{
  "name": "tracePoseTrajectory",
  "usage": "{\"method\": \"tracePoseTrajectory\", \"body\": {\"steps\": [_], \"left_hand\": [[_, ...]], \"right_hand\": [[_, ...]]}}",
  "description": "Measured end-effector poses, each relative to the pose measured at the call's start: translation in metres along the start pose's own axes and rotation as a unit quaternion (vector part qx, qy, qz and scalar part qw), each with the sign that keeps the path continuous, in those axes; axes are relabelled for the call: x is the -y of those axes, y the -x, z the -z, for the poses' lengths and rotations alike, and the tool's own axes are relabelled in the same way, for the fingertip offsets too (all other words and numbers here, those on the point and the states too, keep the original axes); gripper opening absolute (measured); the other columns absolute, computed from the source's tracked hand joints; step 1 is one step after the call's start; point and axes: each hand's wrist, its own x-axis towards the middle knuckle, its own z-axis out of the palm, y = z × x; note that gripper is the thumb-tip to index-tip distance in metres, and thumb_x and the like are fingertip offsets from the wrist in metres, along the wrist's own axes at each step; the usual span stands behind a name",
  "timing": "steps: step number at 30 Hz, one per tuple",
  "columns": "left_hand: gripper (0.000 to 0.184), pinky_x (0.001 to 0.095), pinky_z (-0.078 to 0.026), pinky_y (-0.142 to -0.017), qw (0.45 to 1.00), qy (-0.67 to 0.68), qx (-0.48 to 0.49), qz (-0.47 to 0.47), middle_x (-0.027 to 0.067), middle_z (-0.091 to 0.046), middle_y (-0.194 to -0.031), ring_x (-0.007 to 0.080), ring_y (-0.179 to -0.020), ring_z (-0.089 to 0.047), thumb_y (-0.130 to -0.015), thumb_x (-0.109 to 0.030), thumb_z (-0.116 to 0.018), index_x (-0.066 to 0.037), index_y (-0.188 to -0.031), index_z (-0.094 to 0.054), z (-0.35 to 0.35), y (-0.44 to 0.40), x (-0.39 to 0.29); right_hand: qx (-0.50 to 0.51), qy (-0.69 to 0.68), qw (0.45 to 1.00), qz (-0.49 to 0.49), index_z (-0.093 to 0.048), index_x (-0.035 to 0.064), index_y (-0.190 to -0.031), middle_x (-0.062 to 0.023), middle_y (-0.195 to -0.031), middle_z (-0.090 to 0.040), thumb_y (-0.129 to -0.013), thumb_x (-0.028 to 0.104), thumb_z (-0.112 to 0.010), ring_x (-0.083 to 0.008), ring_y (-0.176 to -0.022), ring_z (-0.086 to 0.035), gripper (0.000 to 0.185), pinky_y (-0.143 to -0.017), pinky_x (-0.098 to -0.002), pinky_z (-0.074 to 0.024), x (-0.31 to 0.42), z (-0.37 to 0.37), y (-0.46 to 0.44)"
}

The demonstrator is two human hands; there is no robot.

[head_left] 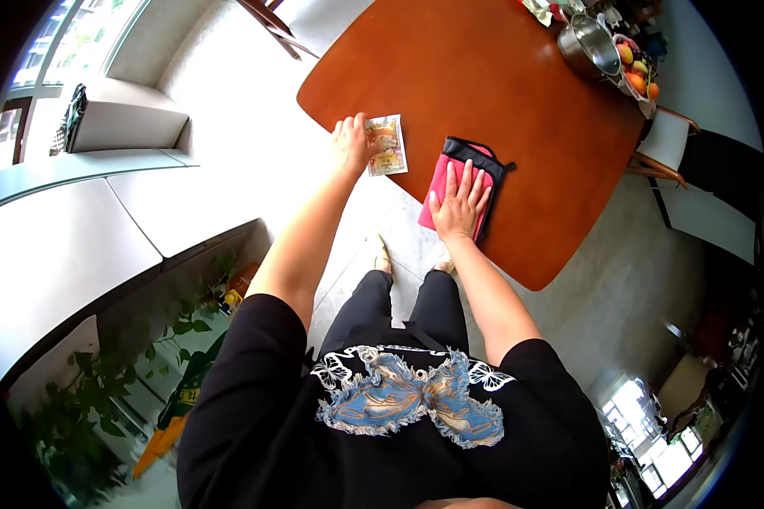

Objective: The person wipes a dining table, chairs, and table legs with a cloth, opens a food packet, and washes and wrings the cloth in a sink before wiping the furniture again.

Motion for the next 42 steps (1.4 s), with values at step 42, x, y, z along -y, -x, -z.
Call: {"method": "tracePoseTrajectory", "body": {"steps": [42], "left_hand": [[0.031,0.0324,-0.048,-0.068,0.957,0.221,0.179,-0.056,0.0099,-0.054,-0.074,0.0153,-0.072,-0.047,-0.080,-0.005,-0.081,0.002,-0.090,-0.052,0.194,-0.265,0.260]], "right_hand": [[0.064,-0.080,0.988,-0.118,-0.035,0.0393,-0.158,-0.0044,-0.171,-0.016,-0.089,0.042,-0.064,-0.0372,-0.157,-0.011,0.075,-0.125,-0.0615,-0.0094,0.245,-0.010,-0.207]]}}
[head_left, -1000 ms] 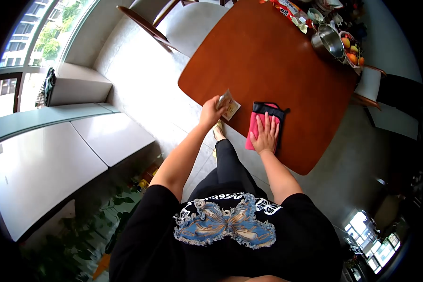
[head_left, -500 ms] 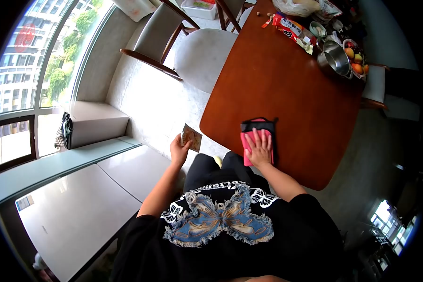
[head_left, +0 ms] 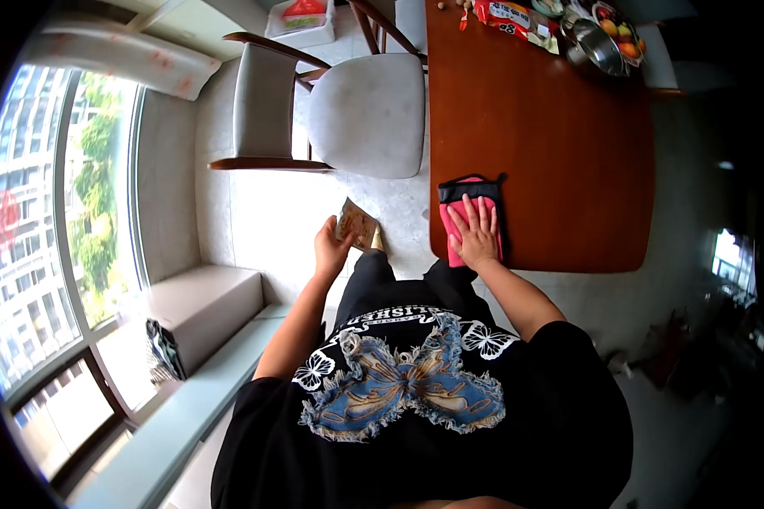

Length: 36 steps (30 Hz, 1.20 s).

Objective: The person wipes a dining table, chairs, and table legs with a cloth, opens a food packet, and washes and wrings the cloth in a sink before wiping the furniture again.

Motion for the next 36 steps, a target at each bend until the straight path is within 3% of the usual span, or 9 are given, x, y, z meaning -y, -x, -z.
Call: {"method": "tracePoseTrajectory", "body": {"steps": [8,18,19,22,24,28,30,32,36], "left_hand": [[0.031,0.0352,-0.050,-0.071,0.996,-0.016,0.071,-0.046,0.0145,-0.062,-0.080,0.0187,-0.072,-0.051,-0.081,-0.010,-0.081,0.003,-0.092,-0.054,0.065,-0.073,0.016],[0.033,0.0377,-0.050,-0.071,0.995,-0.006,0.084,-0.062,0.0157,-0.062,-0.078,0.0230,-0.070,-0.054,-0.080,-0.015,-0.082,0.002,-0.091,-0.056,0.027,-0.109,-0.033],[0.028,0.0333,-0.052,-0.073,0.994,-0.014,0.091,-0.059,0.0117,-0.067,-0.083,0.0154,-0.076,-0.059,-0.083,-0.015,-0.080,0.002,-0.093,-0.060,0.026,-0.108,-0.037],[0.028,0.0332,-0.052,-0.072,0.983,-0.100,0.145,-0.041,0.0104,-0.067,-0.082,0.0144,-0.075,-0.059,-0.083,-0.016,-0.080,0.002,-0.094,-0.061,0.023,-0.115,-0.042],[0.028,0.0332,-0.052,-0.072,0.981,-0.112,0.154,-0.046,0.0097,-0.068,-0.081,0.0143,-0.075,-0.060,-0.083,-0.016,-0.080,0.002,-0.094,-0.061,0.007,-0.118,-0.052],[0.035,0.0399,-0.050,-0.068,0.985,-0.066,0.147,-0.064,0.0195,-0.062,-0.077,0.0298,-0.069,-0.060,-0.081,-0.019,-0.081,0.002,-0.088,-0.054,-0.007,-0.144,-0.067],[0.038,0.0396,-0.054,-0.075,0.979,-0.088,0.177,-0.053,0.0218,-0.068,-0.087,0.0340,-0.080,-0.068,-0.081,-0.019,-0.081,0.002,-0.106,-0.062,-0.043,-0.154,-0.141],[0.046,0.0353,-0.055,-0.081,0.974,-0.045,0.210,-0.067,0.0161,-0.073,-0.095,0.0224,-0.089,-0.070,-0.083,-0.017,-0.082,0.000,-0.120,-0.060,-0.052,-0.187,-0.152],[0.056,0.0395,-0.056,-0.085,0.952,-0.079,0.256,-0.149,0.0208,-0.073,-0.104,0.0309,-0.096,-0.073,-0.081,-0.020,-0.084,-0.002,-0.128,-0.060,-0.105,-0.247,-0.175]], "right_hand": [[-0.029,0.018,0.991,-0.130,-0.030,0.0331,-0.161,-0.0065,-0.172,-0.010,-0.092,0.041,-0.064,-0.0402,-0.157,-0.008,0.077,-0.124,-0.0633,-0.0086,0.048,-0.012,-0.020],[-0.107,-0.012,0.984,-0.142,-0.033,0.0374,-0.159,-0.0085,-0.170,-0.018,-0.088,0.044,-0.070,-0.0415,-0.155,-0.016,0.081,-0.122,-0.0661,-0.0124,0.054,0.002,-0.110],[-0.114,-0.010,0.979,-0.170,-0.034,0.0373,-0.159,-0.0082,-0.170,-0.018,-0.088,0.044,-0.070,-0.0411,-0.155,-0.016,0.080,-0.122,-0.0663,-0.0127,0.055,0.005,-0.129],[-0.165,-0.017,0.962,-0.218,-0.038,0.0372,-0.157,-0.0079,-0.170,-0.020,-0.087,0.044,-0.072,-0.0403,-0.155,-0.017,0.078,-0.122,-0.0667,-0.0132,0.044,0.008,-0.184],[-0.162,-0.021,0.960,-0.229,-0.039,0.0385,-0.156,-0.0066,-0.170,-0.020,-0.088,0.046,-0.070,-0.0393,-0.155,-0.017,0.076,-0.122,-0.0662,-0.0133,0.020,0.019,-0.209],[-0.191,-0.052,0.949,-0.246,-0.042,0.0408,-0.154,-0.0035,-0.169,-0.024,-0.091,0.051,-0.066,-0.0368,-0.154,-0.022,0.068,-0.123,-0.0639,-0.0142,-0.004,0.038,-0.262],[-0.215,-0.043,0.945,-0.243,-0.044,0.0416,-0.152,-0.0016,-0.167,-0.028,-0.092,0.052,-0.063,-0.0344,-0.153,-0.025,0.064,-0.123,-0.0621,-0.0152,-0.071,0.067,-0.279],[-0.215,-0.014,0.936,-0.279,-0.046,0.0428,-0.151,0.0003,-0.166,-0.030,-0.094,0.054,-0.059,-0.0324,-0.152,-0.028,0.059,-0.123,-0.0605,-0.0160,-0.101,0.067,-0.311],[-0.222,0.065,0.914,-0.332,-0.039,0.0444,-0.154,0.0013,-0.169,-0.026,-0.098,0.062,-0.048,-0.0314,-0.154,-0.025,0.060,-0.124,-0.0588,-0.0151,-0.204,0.074,-0.316]]}}
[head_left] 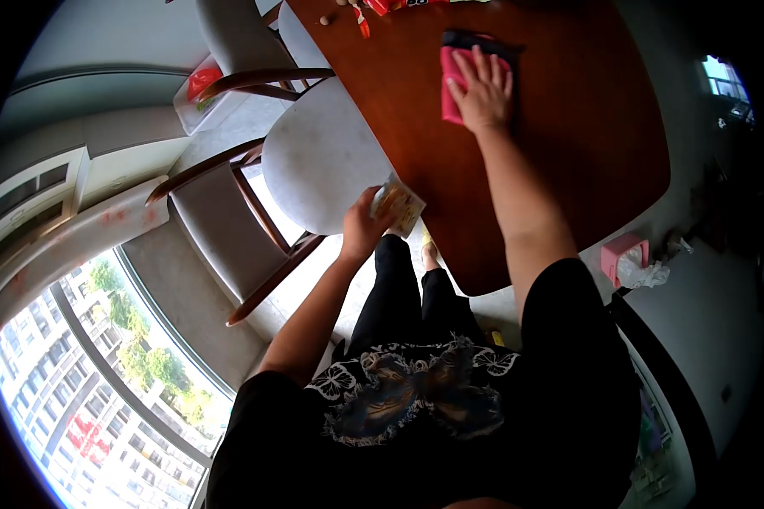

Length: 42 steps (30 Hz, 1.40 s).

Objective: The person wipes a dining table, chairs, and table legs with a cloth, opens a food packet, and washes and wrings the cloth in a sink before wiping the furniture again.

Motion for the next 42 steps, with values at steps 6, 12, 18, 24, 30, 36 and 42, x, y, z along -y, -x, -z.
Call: {"method": "tracePoseTrajectory", "body": {"steps": [6,12,18,24,30,36,42], "left_hand": [[0.057,0.0422,-0.056,-0.081,0.996,-0.036,0.079,-0.035,0.0187,-0.074,-0.101,0.0355,-0.089,-0.072,-0.077,-0.023,-0.086,-0.003,-0.124,-0.063,-0.038,-0.126,-0.052],[0.048,0.0474,-0.051,-0.092,0.953,-0.182,-0.125,-0.206,0.0152,-0.068,-0.103,0.0375,-0.102,-0.062,-0.077,-0.031,-0.086,-0.010,-0.117,-0.070,-0.033,-0.212,-0.078],[0.039,0.0469,-0.054,-0.088,0.955,-0.153,-0.240,-0.081,0.0177,-0.063,-0.108,0.0372,-0.100,-0.063,-0.085,-0.033,-0.079,-0.002,-0.102,-0.065,0.005,-0.344,-0.077],[0.038,0.0442,-0.059,-0.087,0.935,-0.236,-0.243,0.105,0.0168,-0.070,-0.108,0.0340,-0.103,-0.069,-0.085,-0.037,-0.079,-0.002,-0.098,-0.070,-0.008,-0.398,-0.091],[0.036,0.0456,-0.059,-0.075,0.970,-0.195,-0.097,0.104,0.0190,-0.074,-0.093,0.0313,-0.083,-0.074,-0.087,-0.039,-0.075,-0.003,-0.084,-0.075,0.001,-0.348,-0.108],[0.041,0.0399,-0.057,-0.065,0.966,0.065,-0.250,0.019,0.0170,-0.072,-0.080,0.0256,-0.070,-0.070,-0.090,-0.043,-0.074,-0.002,-0.086,-0.075,0.009,-0.369,-0.094],[0.030,0.0306,-0.054,-0.057,0.898,0.390,-0.163,0.126,0.0060,-0.071,-0.088,0.0143,-0.071,-0.066,-0.092,-0.029,-0.078,0.000,-0.101,-0.073,-0.009,-0.404,-0.109]], "right_hand": [[-0.013,0.093,0.979,-0.179,-0.031,0.0392,-0.159,-0.0006,-0.169,-0.026,-0.103,0.062,-0.040,-0.0318,-0.154,-0.026,0.062,-0.124,-0.0571,-0.0175,-0.102,0.005,-0.020],[0.015,0.117,0.966,-0.231,-0.035,0.0345,-0.158,-0.0024,-0.168,-0.027,-0.104,0.052,-0.041,-0.0320,-0.153,-0.027,0.057,-0.124,-0.0537,-0.0184,-0.103,0.026,0.029],[-0.010,0.113,0.971,-0.209,-0.046,0.0301,-0.153,-0.0051,-0.164,-0.036,-0.102,0.044,-0.047,-0.0353,-0.149,-0.035,0.053,-0.122,-0.0546,-0.0250,-0.097,0.031,0.034],[-0.027,0.117,0.974,-0.194,-0.051,0.0263,-0.149,-0.0089,-0.160,-0.041,-0.099,0.041,-0.050,-0.0381,-0.144,-0.040,0.052,-0.121,-0.0542,-0.0283,-0.100,0.034,0.034],[-0.024,0.106,0.975,-0.194,-0.051,0.0253,-0.150,-0.0093,-0.160,-0.042,-0.098,0.040,-0.051,-0.0390,-0.144,-0.040,0.053,-0.120,-0.0548,-0.0296,-0.097,0.041,0.039],[-0.040,0.121,0.976,-0.177,-0.052,0.0227,-0.148,-0.0114,-0.158,-0.045,-0.099,0.040,-0.049,-0.0410,-0.140,-0.044,0.053,-0.118,-0.0552,-0.0322,-0.095,0.043,0.039],[-0.037,0.123,0.975,-0.183,-0.052,0.0233,-0.148,-0.0107,-0.158,-0.045,-0.098,0.040,-0.049,-0.0395,-0.141,-0.044,0.053,-0.117,-0.0557,-0.0328,-0.095,0.042,0.037]]}}
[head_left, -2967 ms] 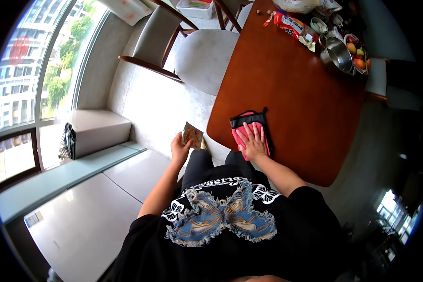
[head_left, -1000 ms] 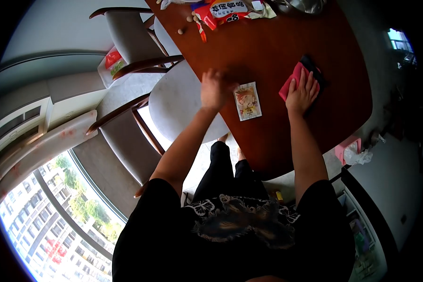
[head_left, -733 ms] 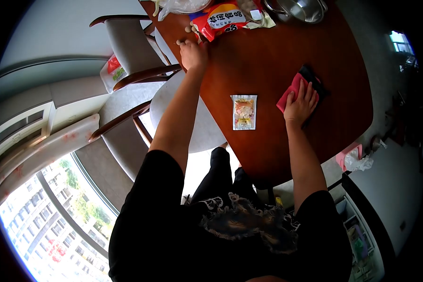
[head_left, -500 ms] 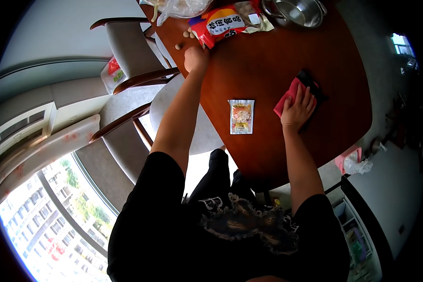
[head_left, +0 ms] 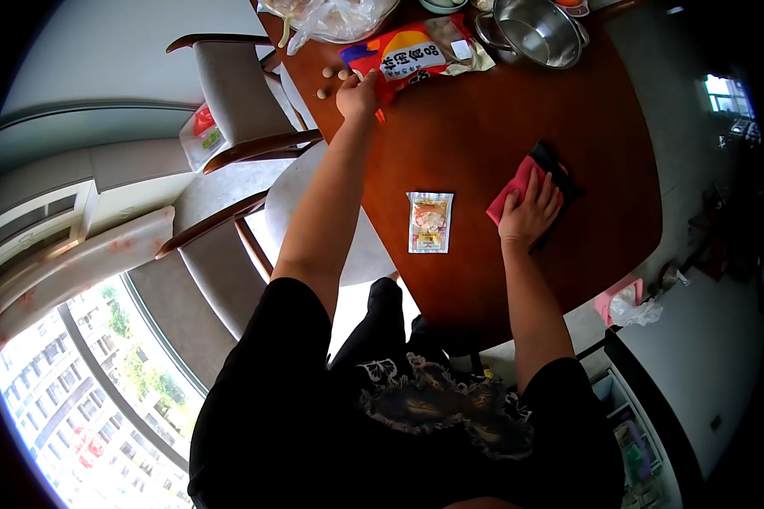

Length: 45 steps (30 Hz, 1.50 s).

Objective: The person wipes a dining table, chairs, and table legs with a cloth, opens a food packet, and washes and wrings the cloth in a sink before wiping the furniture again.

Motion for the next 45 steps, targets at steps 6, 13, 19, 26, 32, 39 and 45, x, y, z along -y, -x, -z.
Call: {"method": "tracePoseTrajectory", "body": {"steps": [6,13,19,26,32,39,45], "left_hand": [[0.025,0.0332,-0.058,-0.079,0.983,0.184,-0.012,-0.023,0.0091,-0.071,-0.112,0.0189,-0.093,-0.069,-0.094,-0.007,-0.074,0.006,-0.115,-0.068,-0.027,0.031,0.005],[0.026,0.0316,-0.045,-0.061,0.972,-0.073,-0.097,-0.200,0.0027,-0.062,-0.069,0.0115,-0.062,-0.050,-0.085,-0.015,-0.083,0.002,-0.077,-0.065,-0.059,0.096,-0.005],[0.020,0.0378,-0.046,-0.066,0.908,-0.089,-0.056,-0.405,0.0119,-0.057,-0.081,0.0279,-0.071,-0.055,-0.081,-0.006,-0.079,0.003,-0.080,-0.062,-0.084,0.167,-0.048],[0.015,0.0383,-0.049,-0.067,0.809,-0.260,0.110,-0.515,0.0134,-0.062,-0.083,0.0301,-0.072,-0.060,-0.079,-0.007,-0.079,0.002,-0.085,-0.068,-0.058,0.280,-0.098],[0.018,0.0383,-0.055,-0.073,0.785,-0.332,0.246,-0.461,0.0140,-0.070,-0.096,0.0323,-0.081,-0.067,-0.080,-0.004,-0.076,0.001,-0.097,-0.073,-0.012,0.356,-0.083],[0.022,0.0393,-0.056,-0.079,0.783,-0.340,0.264,-0.448,0.0149,-0.071,-0.100,0.0352,-0.088,-0.069,-0.082,0.001,-0.071,0.000,-0.104,-0.074,0.013,0.444,-0.020],[0.049,0.0406,-0.056,-0.082,0.791,-0.370,0.266,-0.408,0.0136,-0.070,-0.105,0.0313,-0.095,-0.069,-0.072,-0.017,-0.088,-0.003,-0.115,-0.072,0.032,0.474,-0.014]], "right_hand": [[-0.009,-0.015,1.000,-0.002,-0.050,0.0255,-0.150,-0.0089,-0.159,-0.044,-0.097,0.040,-0.050,-0.0367,-0.144,-0.042,0.055,-0.117,-0.0563,-0.0322,0.000,-0.003,0.002],[0.012,-0.011,1.000,-0.017,-0.051,0.0247,-0.149,-0.0079,-0.161,-0.040,-0.096,0.040,-0.051,-0.0375,-0.146,-0.038,0.055,-0.119,-0.0576,-0.0294,0.001,-0.004,0.005],[0.015,-0.007,1.000,-0.025,-0.051,0.0264,-0.149,-0.0071,-0.161,-0.040,-0.094,0.041,-0.054,-0.0374,-0.146,-0.038,0.057,-0.119,-0.0574,-0.0297,-0.003,-0.004,0.010],[0.037,-0.041,0.997,-0.047,-0.046,0.0283,-0.152,-0.0066,-0.163,-0.036,-0.093,0.043,-0.057,-0.0372,-0.148,-0.035,0.062,-0.120,-0.0598,-0.0264,-0.012,0.011,0.020],[0.111,-0.142,0.984,-0.001,-0.049,0.0211,-0.148,-0.0116,-0.158,-0.043,-0.089,0.041,-0.069,-0.0410,-0.143,-0.040,0.065,-0.114,-0.0620,-0.0355,-0.060,0.024,0.007],[0.276,-0.657,0.670,-0.206,-0.046,0.0047,-0.129,-0.0100,-0.095,-0.067,-0.096,0.043,-0.070,-0.0171,-0.066,-0.067,0.056,-0.048,-0.0327,-0.0573,-0.079,0.244,0.043],[0.277,-0.655,0.695,-0.107,-0.039,0.0077,-0.146,-0.0063,-0.080,-0.064,-0.088,0.002,-0.069,-0.0130,-0.057,-0.062,0.066,-0.048,-0.0267,-0.0481,-0.105,0.260,0.073]]}}
